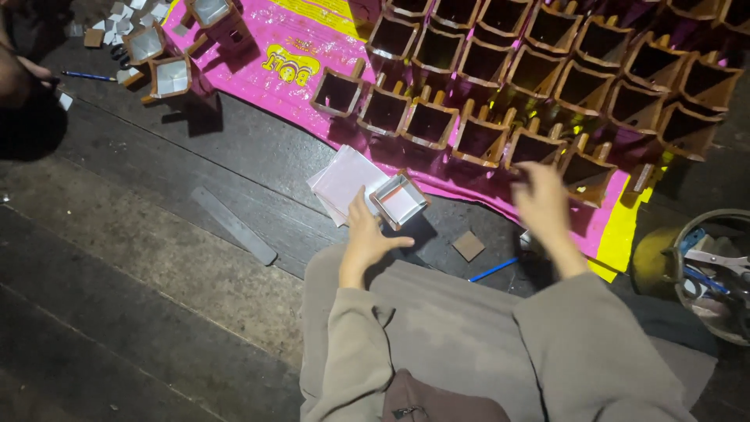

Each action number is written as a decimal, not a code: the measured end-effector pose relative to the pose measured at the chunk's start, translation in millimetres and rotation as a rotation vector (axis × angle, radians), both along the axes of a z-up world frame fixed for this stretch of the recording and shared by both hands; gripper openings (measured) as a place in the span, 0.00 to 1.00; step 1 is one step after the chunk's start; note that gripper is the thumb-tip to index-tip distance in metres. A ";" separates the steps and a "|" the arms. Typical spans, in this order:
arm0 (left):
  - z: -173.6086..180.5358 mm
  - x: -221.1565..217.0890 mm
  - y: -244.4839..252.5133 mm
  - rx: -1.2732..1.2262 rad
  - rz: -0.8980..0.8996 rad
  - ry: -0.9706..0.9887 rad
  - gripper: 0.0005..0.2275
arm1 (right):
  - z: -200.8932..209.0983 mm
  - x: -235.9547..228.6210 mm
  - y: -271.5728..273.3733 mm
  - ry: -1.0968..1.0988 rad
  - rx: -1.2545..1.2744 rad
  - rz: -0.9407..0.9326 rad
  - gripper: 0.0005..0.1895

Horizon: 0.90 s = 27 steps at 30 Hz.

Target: Cutting a cross-shaped template from a sheet of material and then tracing that template onto several other sheets using a pen.

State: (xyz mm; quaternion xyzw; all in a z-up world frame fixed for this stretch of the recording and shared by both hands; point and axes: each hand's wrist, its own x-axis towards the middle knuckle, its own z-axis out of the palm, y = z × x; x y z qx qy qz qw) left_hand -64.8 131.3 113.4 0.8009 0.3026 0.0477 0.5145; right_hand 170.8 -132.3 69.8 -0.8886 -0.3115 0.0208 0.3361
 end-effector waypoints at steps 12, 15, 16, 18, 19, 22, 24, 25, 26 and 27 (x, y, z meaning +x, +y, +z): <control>-44.3 -3.9 6.0 -0.122 0.379 -0.086 0.45 | -13.6 30.0 -107.6 -0.079 -0.056 -0.399 0.24; -4.0 -43.9 29.6 0.000 0.491 -0.301 0.39 | -6.2 31.9 -115.6 -0.113 -0.006 -0.633 0.23; 7.8 -61.9 37.7 0.002 0.493 -0.297 0.39 | -8.5 36.5 -121.5 -0.109 -0.006 -0.631 0.23; 32.1 -98.1 54.0 -0.025 0.590 -0.276 0.42 | -12.6 46.5 -132.3 0.003 -0.242 -0.791 0.32; 30.9 -118.3 60.4 -0.022 0.593 -0.275 0.42 | -18.6 49.8 -135.8 0.005 -0.241 -0.787 0.32; 2.6 -179.8 82.5 0.089 0.646 -0.090 0.43 | -51.4 66.3 -152.9 0.270 -0.195 -0.766 0.33; -49.4 -226.2 99.4 0.305 0.648 0.256 0.51 | -92.3 86.4 -172.0 0.183 -0.241 -0.797 0.31; -39.1 -232.5 91.3 0.306 0.642 0.252 0.51 | -99.1 89.8 -174.2 0.182 -0.238 -0.804 0.31; -30.2 -238.4 82.1 0.248 0.699 0.218 0.48 | -104.9 93.9 -178.0 0.238 -0.230 -0.810 0.28; -21.5 -244.5 73.3 0.189 0.755 0.183 0.44 | -110.7 98.0 -181.9 0.294 -0.220 -0.816 0.25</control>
